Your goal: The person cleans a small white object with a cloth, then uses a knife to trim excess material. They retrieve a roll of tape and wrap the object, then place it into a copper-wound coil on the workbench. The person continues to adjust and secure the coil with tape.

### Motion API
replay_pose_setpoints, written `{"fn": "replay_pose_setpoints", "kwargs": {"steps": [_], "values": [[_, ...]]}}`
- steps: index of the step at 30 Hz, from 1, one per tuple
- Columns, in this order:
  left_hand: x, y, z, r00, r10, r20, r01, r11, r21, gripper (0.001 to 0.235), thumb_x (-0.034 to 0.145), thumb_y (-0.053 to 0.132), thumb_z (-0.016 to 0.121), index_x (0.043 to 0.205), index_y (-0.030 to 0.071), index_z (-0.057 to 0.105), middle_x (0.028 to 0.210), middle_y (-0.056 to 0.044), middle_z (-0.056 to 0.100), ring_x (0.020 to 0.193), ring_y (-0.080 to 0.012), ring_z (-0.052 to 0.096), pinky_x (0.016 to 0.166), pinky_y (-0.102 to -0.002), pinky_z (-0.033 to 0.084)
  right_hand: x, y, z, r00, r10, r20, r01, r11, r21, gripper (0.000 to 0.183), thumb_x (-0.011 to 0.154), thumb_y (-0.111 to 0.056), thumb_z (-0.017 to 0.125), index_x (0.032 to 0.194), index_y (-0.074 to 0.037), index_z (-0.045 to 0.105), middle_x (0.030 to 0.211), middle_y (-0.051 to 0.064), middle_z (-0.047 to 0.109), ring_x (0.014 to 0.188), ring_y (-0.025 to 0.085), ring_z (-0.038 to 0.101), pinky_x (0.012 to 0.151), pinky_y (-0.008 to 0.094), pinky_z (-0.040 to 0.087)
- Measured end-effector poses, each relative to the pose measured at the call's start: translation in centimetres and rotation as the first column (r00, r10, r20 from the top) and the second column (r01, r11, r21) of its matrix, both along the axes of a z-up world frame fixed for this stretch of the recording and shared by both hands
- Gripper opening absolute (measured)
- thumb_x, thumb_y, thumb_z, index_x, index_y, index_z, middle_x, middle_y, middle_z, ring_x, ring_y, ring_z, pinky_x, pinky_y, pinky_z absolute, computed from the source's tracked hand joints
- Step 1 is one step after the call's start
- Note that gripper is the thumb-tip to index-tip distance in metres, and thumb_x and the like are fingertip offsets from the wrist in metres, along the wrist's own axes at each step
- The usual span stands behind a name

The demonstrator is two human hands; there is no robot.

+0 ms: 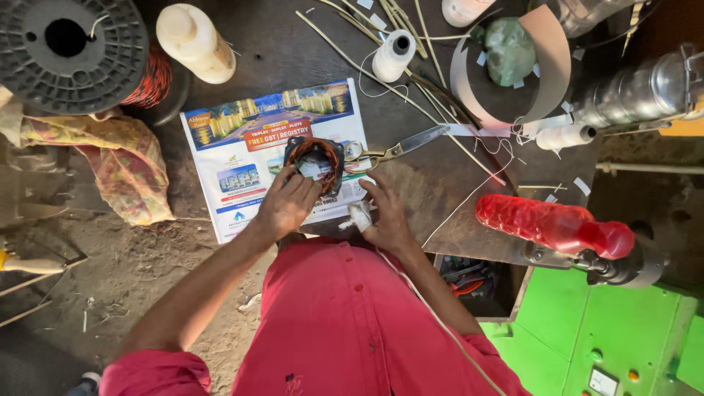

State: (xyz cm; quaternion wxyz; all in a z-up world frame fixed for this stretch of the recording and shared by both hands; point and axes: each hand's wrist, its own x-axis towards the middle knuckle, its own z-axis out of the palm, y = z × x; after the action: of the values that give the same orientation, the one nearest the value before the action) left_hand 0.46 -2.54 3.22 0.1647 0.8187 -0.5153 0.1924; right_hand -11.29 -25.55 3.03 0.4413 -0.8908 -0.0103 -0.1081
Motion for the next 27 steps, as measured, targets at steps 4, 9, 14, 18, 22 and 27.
{"fn": "replay_pose_setpoints", "kwargs": {"steps": [4, 9, 14, 18, 22, 27], "values": [[-1.3, -1.4, -1.8, 0.994, 0.106, -0.013, -0.107, 0.991, -0.074, 0.02, 0.082, 0.01, 0.071, 0.101, 0.005, 0.071, 0.091, -0.007, 0.065, 0.091, -0.021, 0.062, 0.106, -0.045, 0.045, -0.6, -0.8, 0.2, 0.997, -0.069, 0.034, 0.07, 0.997, -0.037, 0.055, 0.088, -0.009, 0.082, 0.137, -0.004, 0.057, 0.147, 0.018, 0.054, 0.095, 0.023, 0.069, 0.079, 0.036, 0.06], [-1.3, -2.6, -3.1, 0.977, 0.18, -0.117, -0.19, 0.979, -0.074, 0.012, 0.086, 0.006, 0.072, 0.097, 0.005, 0.07, 0.084, -0.008, 0.061, 0.086, -0.024, 0.059, 0.112, -0.045, 0.042, -0.4, -0.9, -0.1, 0.994, -0.048, 0.094, 0.051, 0.998, -0.027, 0.058, 0.089, -0.009, 0.081, 0.14, -0.003, 0.054, 0.147, 0.019, 0.053, 0.103, 0.027, 0.069, 0.081, 0.036, 0.06], [-2.6, -2.9, -1.7, 0.92, 0.279, -0.276, -0.296, 0.955, -0.021, 0.017, 0.092, 0.011, 0.068, 0.107, 0.003, 0.071, 0.09, -0.007, 0.064, 0.091, -0.0238, 0.06, 0.12, -0.056, 0.033, -0.2, -0.6, -0.1, 0.998, -0.039, 0.051, 0.04, 0.999, -0.02, 0.057, 0.089, -0.01, 0.082, 0.139, -0.004, 0.054, 0.145, 0.021, 0.052, 0.102, 0.028, 0.07, 0.079, 0.034, 0.063], [-3.4, -4.0, -1.7, 0.903, 0.334, -0.272, -0.343, 0.939, 0.012, 0.022, 0.092, 0.02, 0.069, 0.105, 0.002, 0.07, 0.089, -0.006, 0.064, 0.091, -0.0247, 0.06, 0.113, -0.064, 0.026, -1.2, -1.3, 0.1, 0.997, -0.059, 0.054, 0.059, 0.998, -0.001, 0.061, 0.088, -0.011, 0.084, 0.14, -0.004, 0.053, 0.148, 0.02, 0.052, 0.102, 0.027, 0.07, 0.083, 0.036, 0.062], [-3.6, -5.1, -3.0, 0.833, 0.442, -0.334, -0.445, 0.893, 0.07, 0.006, 0.095, 0.013, 0.071, 0.096, 0.009, 0.067, 0.086, -0.004, 0.062, 0.091, -0.0232, 0.059, 0.118, -0.06, 0.028, -1.3, -2.0, 0.3, 0.987, -0.025, 0.161, 0.032, 0.999, -0.042, 0.077, 0.078, -0.018, 0.092, 0.142, -0.006, 0.051, 0.149, 0.02, 0.048, 0.114, 0.034, 0.067, 0.088, 0.04, 0.06], [-4.0, -5.9, -2.2, 0.791, 0.505, -0.347, -0.497, 0.86, 0.119, 0.011, 0.095, 0.018, 0.074, 0.099, 0.009, 0.069, 0.091, -0.004, 0.067, 0.096, -0.0231, 0.061, 0.118, -0.06, 0.029, -1.3, -2.6, 1.2, 0.967, 0.089, 0.241, -0.102, 0.994, 0.043, 0.093, 0.073, -0.03, 0.1, 0.146, -0.011, 0.046, 0.149, 0.018, 0.047, 0.109, 0.025, 0.067, 0.086, 0.037, 0.062]]}}
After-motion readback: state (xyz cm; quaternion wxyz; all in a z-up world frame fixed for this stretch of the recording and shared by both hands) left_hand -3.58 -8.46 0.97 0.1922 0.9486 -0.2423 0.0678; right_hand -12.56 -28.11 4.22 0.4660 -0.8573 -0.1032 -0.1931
